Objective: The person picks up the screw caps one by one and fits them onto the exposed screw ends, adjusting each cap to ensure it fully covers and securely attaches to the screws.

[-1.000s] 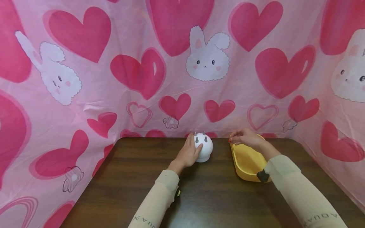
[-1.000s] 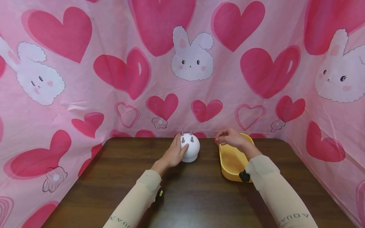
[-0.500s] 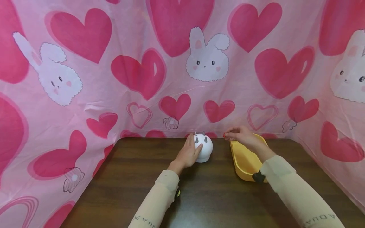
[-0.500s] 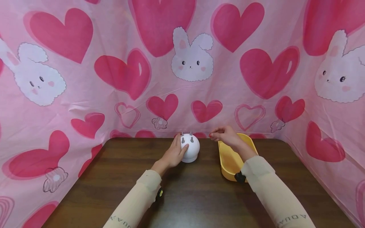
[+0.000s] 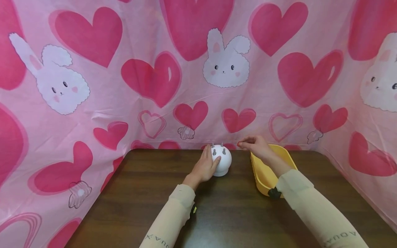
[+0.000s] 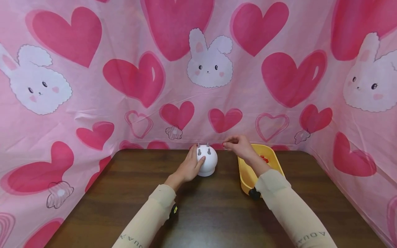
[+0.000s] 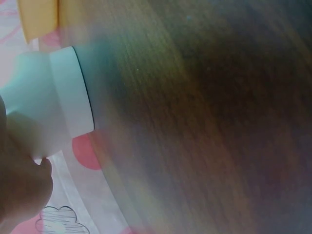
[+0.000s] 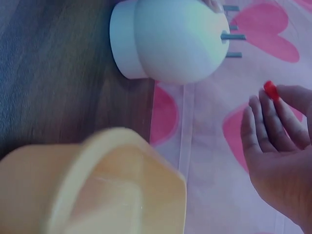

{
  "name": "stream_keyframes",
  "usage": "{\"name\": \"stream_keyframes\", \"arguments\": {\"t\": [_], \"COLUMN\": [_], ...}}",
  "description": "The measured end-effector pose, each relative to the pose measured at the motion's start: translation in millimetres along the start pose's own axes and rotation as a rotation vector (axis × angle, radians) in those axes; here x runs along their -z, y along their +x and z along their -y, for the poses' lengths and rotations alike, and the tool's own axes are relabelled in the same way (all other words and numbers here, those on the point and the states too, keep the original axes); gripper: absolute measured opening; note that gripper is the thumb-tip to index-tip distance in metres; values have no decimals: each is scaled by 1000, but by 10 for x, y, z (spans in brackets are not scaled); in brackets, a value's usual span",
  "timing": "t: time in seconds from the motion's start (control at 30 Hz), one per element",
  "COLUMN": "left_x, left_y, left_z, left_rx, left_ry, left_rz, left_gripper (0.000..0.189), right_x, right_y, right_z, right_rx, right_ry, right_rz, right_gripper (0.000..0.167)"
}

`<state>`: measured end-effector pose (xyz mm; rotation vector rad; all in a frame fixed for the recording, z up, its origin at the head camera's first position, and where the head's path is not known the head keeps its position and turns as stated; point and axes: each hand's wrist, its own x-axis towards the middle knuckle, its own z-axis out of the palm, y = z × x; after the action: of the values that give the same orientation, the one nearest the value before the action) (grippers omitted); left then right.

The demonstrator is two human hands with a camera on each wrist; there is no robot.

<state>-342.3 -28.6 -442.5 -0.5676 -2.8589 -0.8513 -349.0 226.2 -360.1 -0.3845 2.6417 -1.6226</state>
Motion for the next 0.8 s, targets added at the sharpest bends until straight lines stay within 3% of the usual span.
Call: {"name": "stream_keyframes", "arguments": {"t": [0.57,0.8], "left_x": [10,3], "left_y": [4,20], "left_z": [-12,9], "left_rx": [-2,3], "left_ry": [4,-10], "left_rz": [10,1], "left_gripper": [82,82], "right_x": [-271,-353], "right_y": [65,112], "right_z": [48,61], "right_rx": [27,55], "right_ry": [18,-35], "right_rz": [-125,-181], "right_gripper": [31,29]}}
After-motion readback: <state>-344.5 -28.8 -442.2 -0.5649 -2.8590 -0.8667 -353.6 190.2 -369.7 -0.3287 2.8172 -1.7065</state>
